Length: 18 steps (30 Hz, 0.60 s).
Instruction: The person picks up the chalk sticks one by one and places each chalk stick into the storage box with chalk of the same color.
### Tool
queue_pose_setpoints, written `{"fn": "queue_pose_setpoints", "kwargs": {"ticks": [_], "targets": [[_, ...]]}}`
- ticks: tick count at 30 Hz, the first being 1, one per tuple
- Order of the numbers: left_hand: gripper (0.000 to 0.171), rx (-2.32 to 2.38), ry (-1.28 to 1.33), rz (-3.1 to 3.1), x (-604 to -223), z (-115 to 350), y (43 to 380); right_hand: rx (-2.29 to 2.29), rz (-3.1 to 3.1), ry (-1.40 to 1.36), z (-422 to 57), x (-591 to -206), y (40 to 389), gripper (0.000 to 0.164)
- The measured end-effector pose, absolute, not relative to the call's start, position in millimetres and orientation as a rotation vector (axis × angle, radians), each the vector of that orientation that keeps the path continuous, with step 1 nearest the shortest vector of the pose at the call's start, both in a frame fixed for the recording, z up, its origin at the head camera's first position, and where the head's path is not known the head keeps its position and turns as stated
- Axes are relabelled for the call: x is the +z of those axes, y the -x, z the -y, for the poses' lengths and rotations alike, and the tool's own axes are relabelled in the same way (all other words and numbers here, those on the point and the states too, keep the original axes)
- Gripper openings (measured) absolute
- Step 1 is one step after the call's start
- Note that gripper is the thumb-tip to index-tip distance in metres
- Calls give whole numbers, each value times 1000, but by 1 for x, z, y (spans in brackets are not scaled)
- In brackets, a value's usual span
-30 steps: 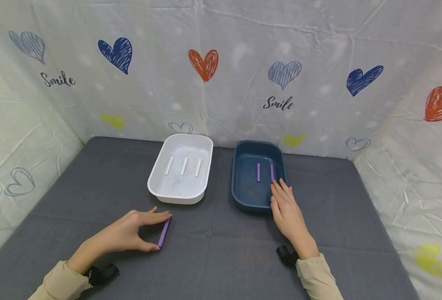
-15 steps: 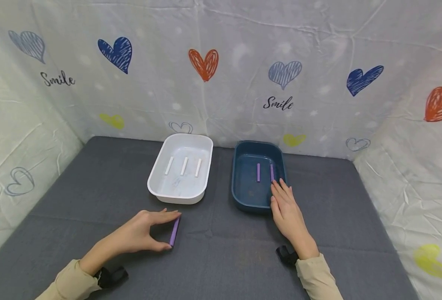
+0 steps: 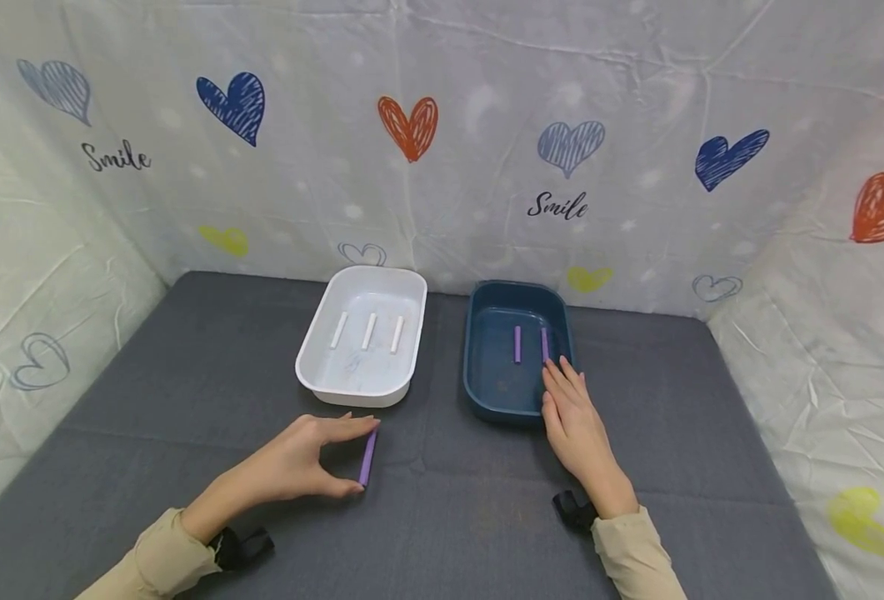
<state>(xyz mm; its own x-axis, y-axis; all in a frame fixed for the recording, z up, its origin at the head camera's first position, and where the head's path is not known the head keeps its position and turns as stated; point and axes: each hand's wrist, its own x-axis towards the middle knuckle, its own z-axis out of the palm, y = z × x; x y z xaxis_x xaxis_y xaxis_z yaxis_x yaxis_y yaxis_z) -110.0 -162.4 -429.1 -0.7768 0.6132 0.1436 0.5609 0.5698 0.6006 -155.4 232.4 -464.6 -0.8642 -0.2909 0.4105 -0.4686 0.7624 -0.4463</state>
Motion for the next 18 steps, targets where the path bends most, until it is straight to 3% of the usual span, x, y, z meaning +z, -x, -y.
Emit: {"fn": "queue_pose_setpoints", "kwargs": {"ticks": [18], "targets": [[72, 970, -1110, -2703, -422, 136, 118, 812, 2624, -590, -233, -466, 156, 42]]}}
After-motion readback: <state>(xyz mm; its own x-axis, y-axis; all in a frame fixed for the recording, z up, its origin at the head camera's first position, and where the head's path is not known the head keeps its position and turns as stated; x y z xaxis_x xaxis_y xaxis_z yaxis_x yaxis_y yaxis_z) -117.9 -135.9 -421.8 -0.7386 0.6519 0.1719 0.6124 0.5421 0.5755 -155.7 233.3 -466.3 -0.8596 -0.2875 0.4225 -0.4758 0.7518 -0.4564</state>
